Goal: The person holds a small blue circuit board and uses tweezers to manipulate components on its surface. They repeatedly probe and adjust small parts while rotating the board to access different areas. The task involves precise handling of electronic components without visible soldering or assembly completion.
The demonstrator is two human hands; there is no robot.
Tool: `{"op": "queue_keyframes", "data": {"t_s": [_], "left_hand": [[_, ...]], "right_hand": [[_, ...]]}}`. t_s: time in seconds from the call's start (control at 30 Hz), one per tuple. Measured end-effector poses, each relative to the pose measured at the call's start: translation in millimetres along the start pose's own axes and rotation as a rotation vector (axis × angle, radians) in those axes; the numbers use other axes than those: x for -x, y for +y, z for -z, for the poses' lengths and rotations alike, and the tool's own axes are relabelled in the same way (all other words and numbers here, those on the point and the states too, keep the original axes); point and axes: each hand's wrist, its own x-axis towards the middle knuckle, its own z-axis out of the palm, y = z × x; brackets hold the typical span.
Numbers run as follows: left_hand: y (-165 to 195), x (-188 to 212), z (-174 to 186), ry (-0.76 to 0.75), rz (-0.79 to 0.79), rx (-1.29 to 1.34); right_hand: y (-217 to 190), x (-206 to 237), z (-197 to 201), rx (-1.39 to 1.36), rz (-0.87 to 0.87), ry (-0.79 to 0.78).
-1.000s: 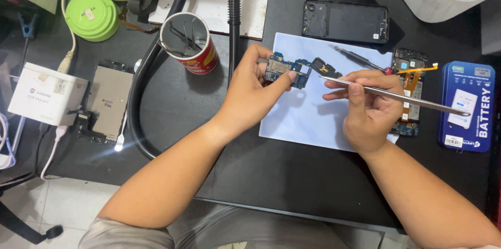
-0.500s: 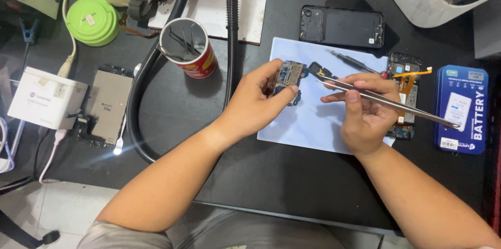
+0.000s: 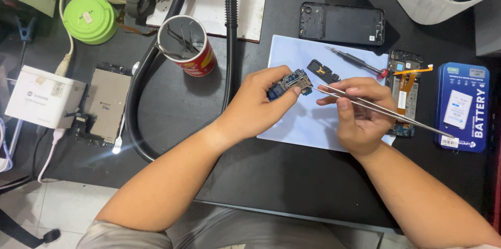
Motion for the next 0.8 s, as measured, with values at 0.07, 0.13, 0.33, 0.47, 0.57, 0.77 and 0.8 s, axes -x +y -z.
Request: {"op": "queue_keyframes", "data": {"t_s": [0.07, 0.13, 0.33, 0.47, 0.57, 0.77, 0.8], "left_hand": [[-1.3, 0.7, -0.1, 0.019, -0.106, -0.036], [-2.7, 0.6, 0.0, 0.034, -0.210, -0.086], [-3.3, 1.7, -0.8, 0.037, -0.213, -0.094], [-3.4, 2.1, -0.9, 0.024, -0.216, -0.084], [-3.4, 1.8, -0.9, 0.011, -0.207, -0.074], [-2.8, 2.7, -1.6, -0.025, -0.001, 0.066], [-3.2, 1.6, -1.6, -0.028, -0.003, 0.130]], "right_hand": [[0.2, 0.3, 1.2, -0.021, -0.009, -0.012], [1.1, 0.5, 1.3, -0.042, -0.009, -0.004], [2.1, 0.0, 2.1, -0.050, 0.000, 0.013], [3.7, 0.2, 2.9, -0.076, -0.001, 0.011], [4.7, 1.1, 3.9, -0.120, -0.051, 0.021], [4.9, -1.1, 3.5, -0.102, -0.035, 0.085], [3.9, -1.2, 3.0, -0.078, -0.031, 0.071]]}}
